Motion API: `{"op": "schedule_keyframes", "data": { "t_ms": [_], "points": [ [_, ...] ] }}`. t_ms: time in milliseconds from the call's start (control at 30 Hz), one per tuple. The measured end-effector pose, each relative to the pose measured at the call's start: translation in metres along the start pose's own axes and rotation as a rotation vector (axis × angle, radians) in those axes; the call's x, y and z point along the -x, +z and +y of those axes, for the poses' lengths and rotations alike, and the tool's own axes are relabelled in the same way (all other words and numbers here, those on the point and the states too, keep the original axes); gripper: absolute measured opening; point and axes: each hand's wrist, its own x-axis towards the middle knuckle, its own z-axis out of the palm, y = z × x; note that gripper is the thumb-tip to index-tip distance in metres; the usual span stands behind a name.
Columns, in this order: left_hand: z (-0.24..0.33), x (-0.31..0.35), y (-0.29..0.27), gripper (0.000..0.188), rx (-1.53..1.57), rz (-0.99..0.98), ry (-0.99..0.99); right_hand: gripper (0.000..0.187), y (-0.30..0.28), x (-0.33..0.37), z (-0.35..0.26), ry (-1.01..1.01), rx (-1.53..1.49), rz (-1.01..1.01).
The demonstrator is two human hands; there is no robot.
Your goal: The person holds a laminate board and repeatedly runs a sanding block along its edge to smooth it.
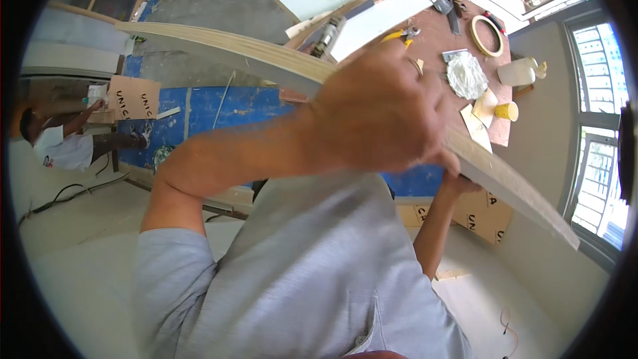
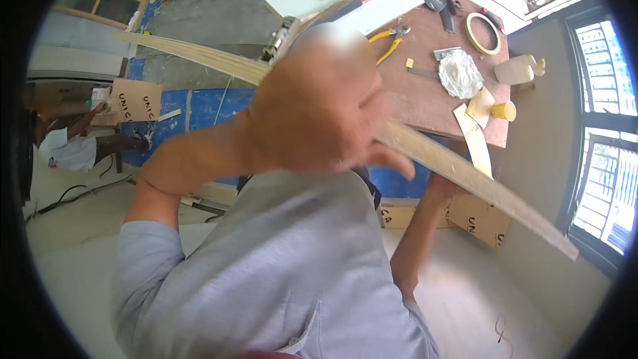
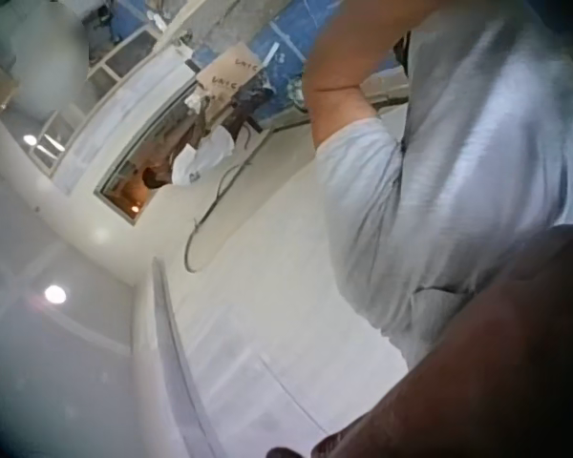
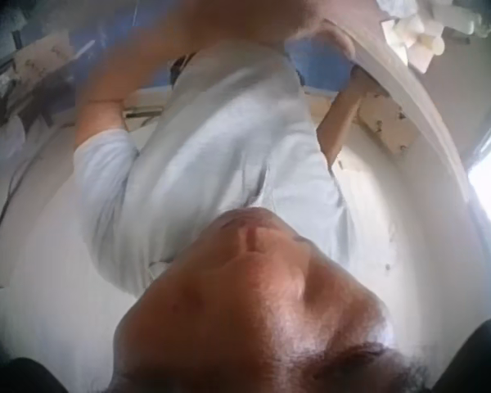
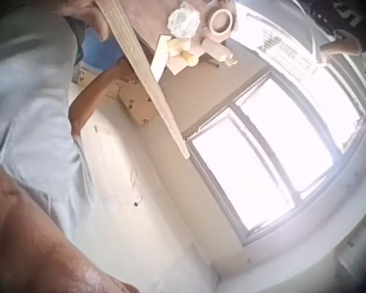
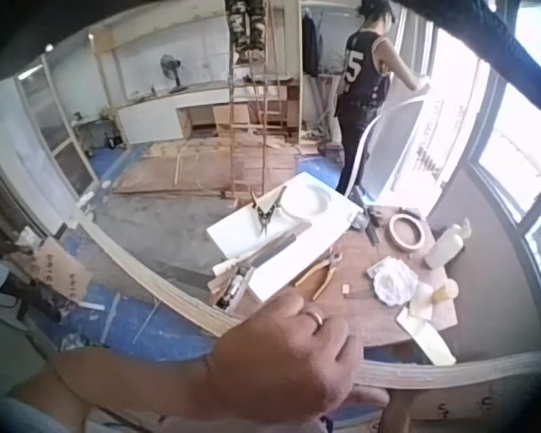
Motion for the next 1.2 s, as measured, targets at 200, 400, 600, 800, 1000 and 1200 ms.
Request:
{"op": "schedule_keyframes", "data": {
  "t_ms": [200,400,600,800,1000,1200],
  "points": [
    [-0.021,0.019,0.014,0.068,-0.090,0.097,-0.026,0.088,0.042,-0.022,0.030,0.054,-0.110,0.302],
    [-0.030,0.024,0.028,0.068,-0.111,0.142,-0.009,0.095,0.023,-0.035,0.051,-0.022,-0.059,0.197],
    [-0.027,0.035,0.045,0.070,-0.103,0.078,-0.022,0.069,0.038,-0.021,0.061,-0.169,0.053,0.250],
    [-0.023,0.043,0.062,0.069,-0.078,0.051,-0.030,0.092,-0.019,-0.035,0.093,-0.029,-0.224,0.274],
    [-0.015,0.033,0.066,0.069,-0.097,-0.055,-0.047,0.070,-0.063,-0.050,0.124,-0.053,-0.224,0.315],
    [-0.005,0.015,0.077,0.063,-0.014,-0.083,-0.034,0.056,-0.160,-0.051,0.157,0.025,0.155,0.244]
  ]
}}
